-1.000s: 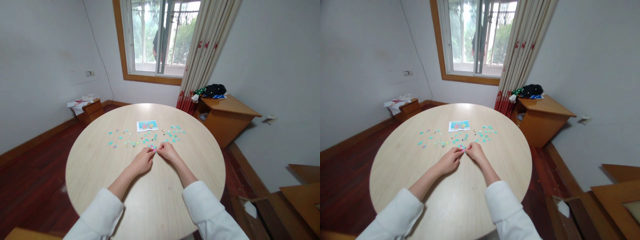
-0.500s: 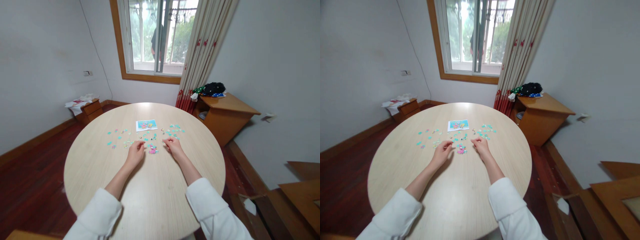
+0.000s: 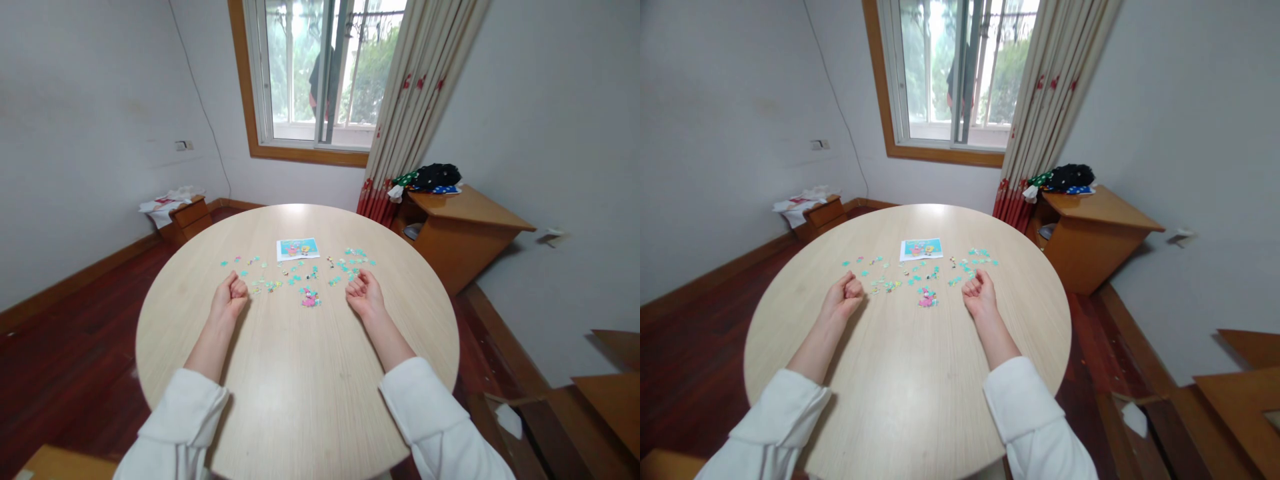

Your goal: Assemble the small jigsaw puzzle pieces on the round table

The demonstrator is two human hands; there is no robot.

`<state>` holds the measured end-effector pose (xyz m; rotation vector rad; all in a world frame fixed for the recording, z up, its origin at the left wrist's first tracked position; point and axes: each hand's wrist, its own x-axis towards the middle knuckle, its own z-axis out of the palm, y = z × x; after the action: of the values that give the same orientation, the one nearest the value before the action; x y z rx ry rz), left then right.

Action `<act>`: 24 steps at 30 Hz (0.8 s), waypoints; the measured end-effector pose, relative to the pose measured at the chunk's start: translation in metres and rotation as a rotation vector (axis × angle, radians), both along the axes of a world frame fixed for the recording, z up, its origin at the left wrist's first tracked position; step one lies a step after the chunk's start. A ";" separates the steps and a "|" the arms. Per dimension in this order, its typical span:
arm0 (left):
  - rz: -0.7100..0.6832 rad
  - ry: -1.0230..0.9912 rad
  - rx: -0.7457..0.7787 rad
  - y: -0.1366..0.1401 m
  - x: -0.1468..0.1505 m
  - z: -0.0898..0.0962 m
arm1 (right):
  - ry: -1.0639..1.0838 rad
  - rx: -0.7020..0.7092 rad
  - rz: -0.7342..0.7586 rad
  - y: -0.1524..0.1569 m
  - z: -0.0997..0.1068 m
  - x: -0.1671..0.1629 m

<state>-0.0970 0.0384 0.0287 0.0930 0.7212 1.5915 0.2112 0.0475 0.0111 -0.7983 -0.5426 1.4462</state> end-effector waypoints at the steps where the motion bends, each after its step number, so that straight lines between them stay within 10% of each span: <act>1: 0.014 -0.007 0.014 0.000 -0.004 0.000 | 0.000 0.017 -0.017 0.000 0.000 0.002; 10: 0.242 -0.050 0.116 -0.008 -0.032 0.000 | 0.357 0.012 -0.214 -0.001 0.002 0.016; 24: 0.150 0.081 0.278 -0.013 -0.050 0.006 | 0.420 0.032 -0.125 -0.006 0.015 0.014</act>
<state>-0.1474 0.0255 0.0347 0.3147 0.5758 1.8339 0.2251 0.0414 0.0260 -0.4731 -0.1906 1.4327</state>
